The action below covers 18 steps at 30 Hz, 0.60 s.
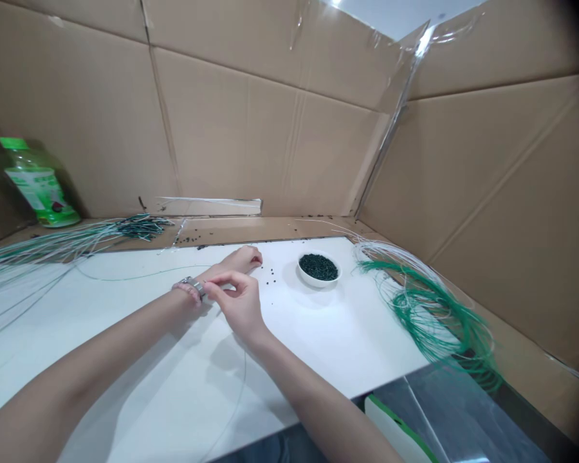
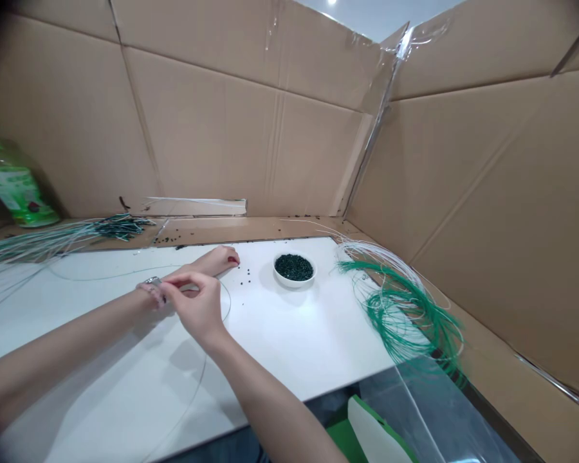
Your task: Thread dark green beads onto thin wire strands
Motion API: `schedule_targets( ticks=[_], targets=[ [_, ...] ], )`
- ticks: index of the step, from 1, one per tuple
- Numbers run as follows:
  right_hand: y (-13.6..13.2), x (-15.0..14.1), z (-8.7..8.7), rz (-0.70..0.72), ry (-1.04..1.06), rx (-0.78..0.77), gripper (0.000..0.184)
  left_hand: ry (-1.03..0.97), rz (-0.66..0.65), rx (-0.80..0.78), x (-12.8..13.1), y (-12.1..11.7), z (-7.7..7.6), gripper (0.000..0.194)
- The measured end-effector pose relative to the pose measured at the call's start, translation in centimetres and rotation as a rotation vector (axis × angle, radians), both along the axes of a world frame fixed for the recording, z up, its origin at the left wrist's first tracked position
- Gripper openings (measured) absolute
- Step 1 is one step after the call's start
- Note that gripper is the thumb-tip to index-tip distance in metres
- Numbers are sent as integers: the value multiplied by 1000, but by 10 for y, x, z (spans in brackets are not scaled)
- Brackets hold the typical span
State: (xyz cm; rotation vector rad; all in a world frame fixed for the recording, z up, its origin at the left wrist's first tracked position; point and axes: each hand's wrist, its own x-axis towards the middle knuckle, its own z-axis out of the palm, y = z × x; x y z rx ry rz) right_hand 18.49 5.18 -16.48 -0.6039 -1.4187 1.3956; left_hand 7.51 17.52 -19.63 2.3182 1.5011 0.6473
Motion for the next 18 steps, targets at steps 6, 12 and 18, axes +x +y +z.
schedule_targets(
  ticks=[6,12,18],
  targets=[
    [1,1,-1,5,45,-38,12,36,-10,-13,-1,0,-6,32],
    [4,1,-6,11,31,-26,11,-14,-3,20,6,-6,-7,32],
    [7,1,-10,3,-33,13,11,-140,12,55,14,-9,-1,32]
  ],
)
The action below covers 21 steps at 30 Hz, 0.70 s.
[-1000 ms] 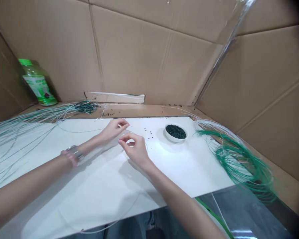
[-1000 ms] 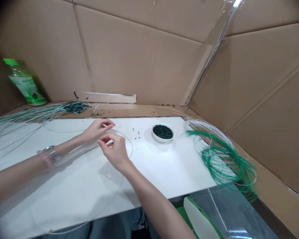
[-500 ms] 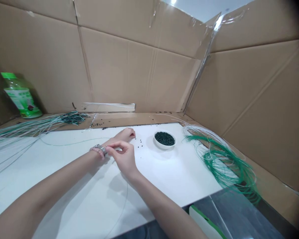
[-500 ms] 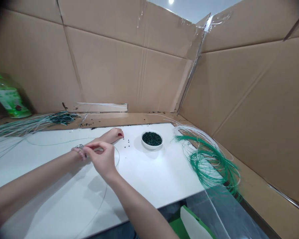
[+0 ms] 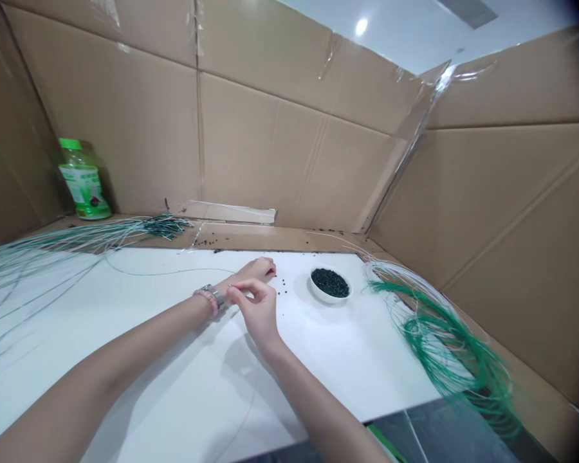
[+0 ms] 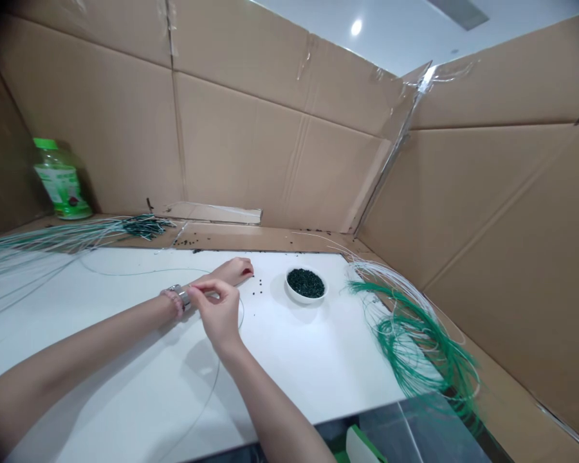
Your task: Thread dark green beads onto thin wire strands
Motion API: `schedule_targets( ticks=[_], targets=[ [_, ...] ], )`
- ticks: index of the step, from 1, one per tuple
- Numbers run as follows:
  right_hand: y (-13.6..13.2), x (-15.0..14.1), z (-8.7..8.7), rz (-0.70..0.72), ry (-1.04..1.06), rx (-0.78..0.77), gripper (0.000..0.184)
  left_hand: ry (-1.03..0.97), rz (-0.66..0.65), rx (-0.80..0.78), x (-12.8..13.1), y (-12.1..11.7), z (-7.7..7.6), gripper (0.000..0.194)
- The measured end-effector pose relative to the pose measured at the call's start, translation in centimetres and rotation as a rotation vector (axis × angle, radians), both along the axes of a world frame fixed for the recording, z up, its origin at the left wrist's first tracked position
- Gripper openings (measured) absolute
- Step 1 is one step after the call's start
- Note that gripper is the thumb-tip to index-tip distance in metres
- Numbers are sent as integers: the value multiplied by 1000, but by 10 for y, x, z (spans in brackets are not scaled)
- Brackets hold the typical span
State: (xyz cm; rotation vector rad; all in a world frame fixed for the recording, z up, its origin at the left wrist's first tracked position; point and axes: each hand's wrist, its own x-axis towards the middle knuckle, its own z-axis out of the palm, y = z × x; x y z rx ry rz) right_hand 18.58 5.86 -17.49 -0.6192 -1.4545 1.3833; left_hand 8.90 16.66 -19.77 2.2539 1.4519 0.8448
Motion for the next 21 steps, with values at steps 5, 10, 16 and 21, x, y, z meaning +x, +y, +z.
schedule_targets(
  ticks=[5,10,16,21],
  targets=[
    [2,1,0,-24,-46,4,15,-189,96,15,-19,-25,15,25],
    [-1,2,3,-16,-80,-13,15,-504,252,3,-49,-96,23,28],
    [-10,4,1,-11,-134,7,11,-776,362,-118,-47,-163,16,25],
    [-19,8,6,10,-190,48,12,-909,363,-166,-40,-173,15,21]
  ],
)
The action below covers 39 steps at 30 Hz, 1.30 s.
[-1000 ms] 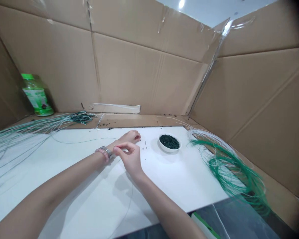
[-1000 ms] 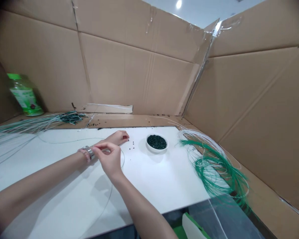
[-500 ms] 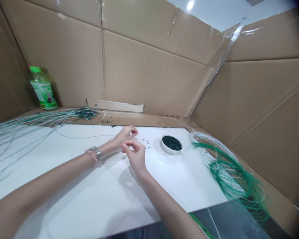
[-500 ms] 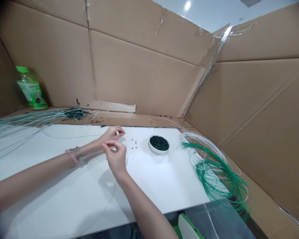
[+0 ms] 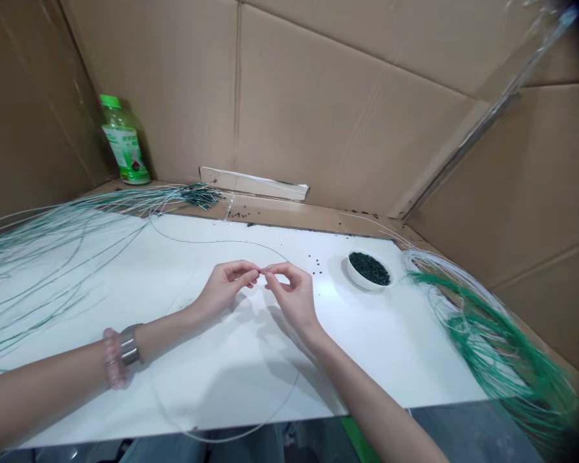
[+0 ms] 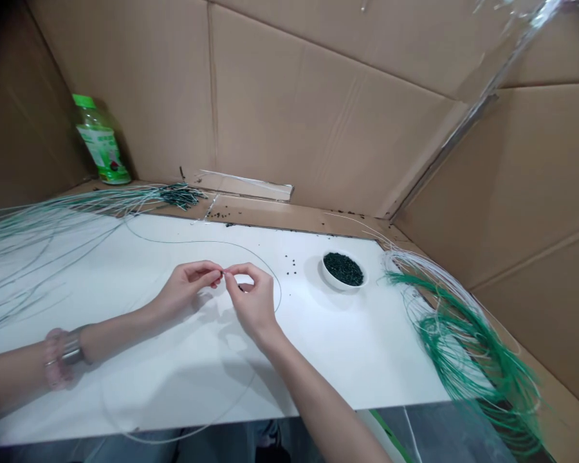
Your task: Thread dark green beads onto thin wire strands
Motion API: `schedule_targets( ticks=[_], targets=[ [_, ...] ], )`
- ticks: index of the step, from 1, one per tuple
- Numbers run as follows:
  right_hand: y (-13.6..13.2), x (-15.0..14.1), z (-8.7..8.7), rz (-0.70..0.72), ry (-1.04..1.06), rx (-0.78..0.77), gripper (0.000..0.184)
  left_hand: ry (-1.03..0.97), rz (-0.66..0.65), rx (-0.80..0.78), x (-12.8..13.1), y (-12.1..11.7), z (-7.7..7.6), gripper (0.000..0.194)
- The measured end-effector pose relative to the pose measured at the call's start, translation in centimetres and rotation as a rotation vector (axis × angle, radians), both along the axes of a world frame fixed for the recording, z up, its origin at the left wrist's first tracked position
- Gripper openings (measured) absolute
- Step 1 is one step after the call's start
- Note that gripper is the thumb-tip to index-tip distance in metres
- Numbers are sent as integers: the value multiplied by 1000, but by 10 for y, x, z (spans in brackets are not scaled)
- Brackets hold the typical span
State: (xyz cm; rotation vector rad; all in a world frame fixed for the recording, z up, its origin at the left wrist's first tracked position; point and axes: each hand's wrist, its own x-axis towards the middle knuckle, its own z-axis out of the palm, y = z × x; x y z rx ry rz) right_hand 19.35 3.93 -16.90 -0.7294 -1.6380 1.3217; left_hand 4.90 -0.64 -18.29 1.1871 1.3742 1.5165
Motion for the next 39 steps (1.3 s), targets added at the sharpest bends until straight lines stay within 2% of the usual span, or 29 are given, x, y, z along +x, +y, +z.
schedule_targets(
  ticks=[5,11,22,33,39],
  targets=[
    [-5,2,4,-10,-45,33,8,-73,-4,9,-1,-4,3,17],
    [-5,2,1,-3,-62,37,8,-117,-51,1,2,-6,6,15],
    [-3,3,-1,1,-92,77,8,-96,-79,26,2,-5,7,16],
    [-2,6,6,9,-228,318,6,39,-82,107,0,-8,1,11],
    [2,7,3,28,-302,376,12,113,-82,129,-2,-8,0,11]
  ],
)
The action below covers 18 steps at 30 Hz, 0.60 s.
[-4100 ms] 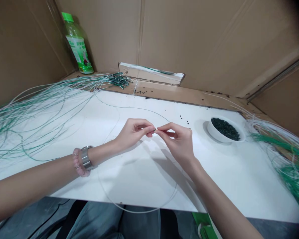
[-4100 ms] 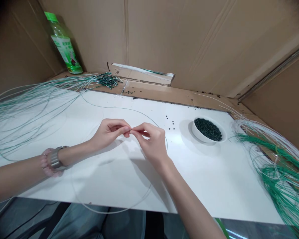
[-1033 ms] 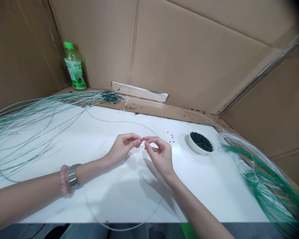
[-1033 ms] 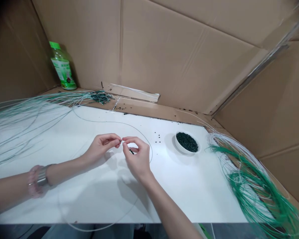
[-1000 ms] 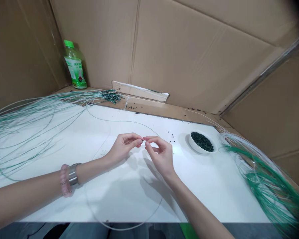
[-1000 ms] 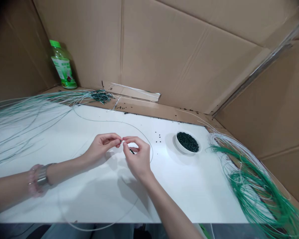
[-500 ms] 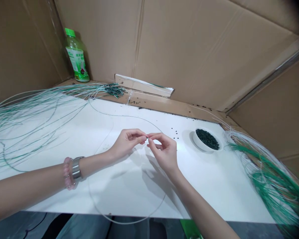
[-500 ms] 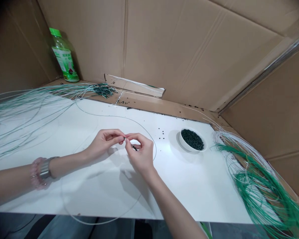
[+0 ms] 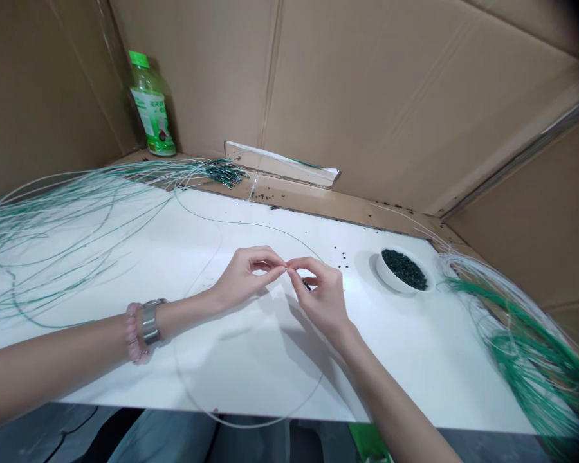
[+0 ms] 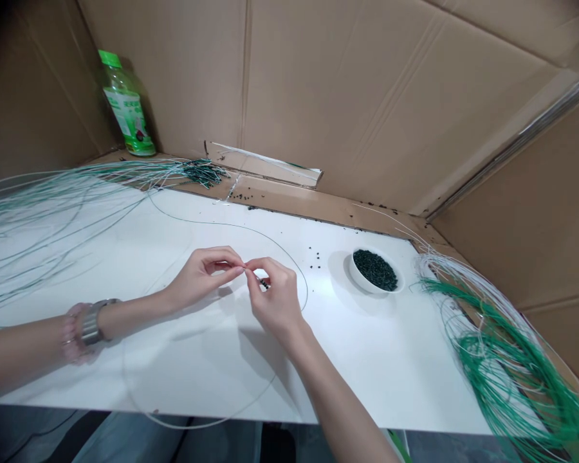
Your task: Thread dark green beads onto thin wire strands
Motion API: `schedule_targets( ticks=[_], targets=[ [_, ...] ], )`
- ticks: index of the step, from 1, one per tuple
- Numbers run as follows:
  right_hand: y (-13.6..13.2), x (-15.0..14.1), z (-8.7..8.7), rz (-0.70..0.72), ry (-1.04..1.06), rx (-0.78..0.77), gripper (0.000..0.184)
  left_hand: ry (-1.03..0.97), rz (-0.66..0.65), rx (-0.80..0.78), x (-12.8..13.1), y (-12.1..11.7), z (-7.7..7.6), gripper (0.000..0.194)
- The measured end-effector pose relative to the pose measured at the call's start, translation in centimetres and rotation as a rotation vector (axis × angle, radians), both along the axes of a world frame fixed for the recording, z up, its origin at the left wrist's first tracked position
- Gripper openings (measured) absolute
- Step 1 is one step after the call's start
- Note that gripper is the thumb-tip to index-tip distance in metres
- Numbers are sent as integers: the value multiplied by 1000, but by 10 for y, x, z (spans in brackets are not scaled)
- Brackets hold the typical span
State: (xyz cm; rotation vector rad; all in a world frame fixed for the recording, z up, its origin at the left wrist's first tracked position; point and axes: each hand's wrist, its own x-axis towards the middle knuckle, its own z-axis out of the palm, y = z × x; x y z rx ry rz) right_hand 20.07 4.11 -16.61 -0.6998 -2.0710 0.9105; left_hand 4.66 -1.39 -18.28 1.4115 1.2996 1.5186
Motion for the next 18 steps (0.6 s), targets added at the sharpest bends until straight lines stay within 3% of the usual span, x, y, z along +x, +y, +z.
schedule_targets(
  ticks=[10,18],
  targets=[
    [-2,-1,-2,-37,22,-132,17,-49,35,-14,-1,0,-3,10],
    [-2,-2,-2,-46,78,-214,17,-78,-16,-26,-1,1,-4,10]
  ],
)
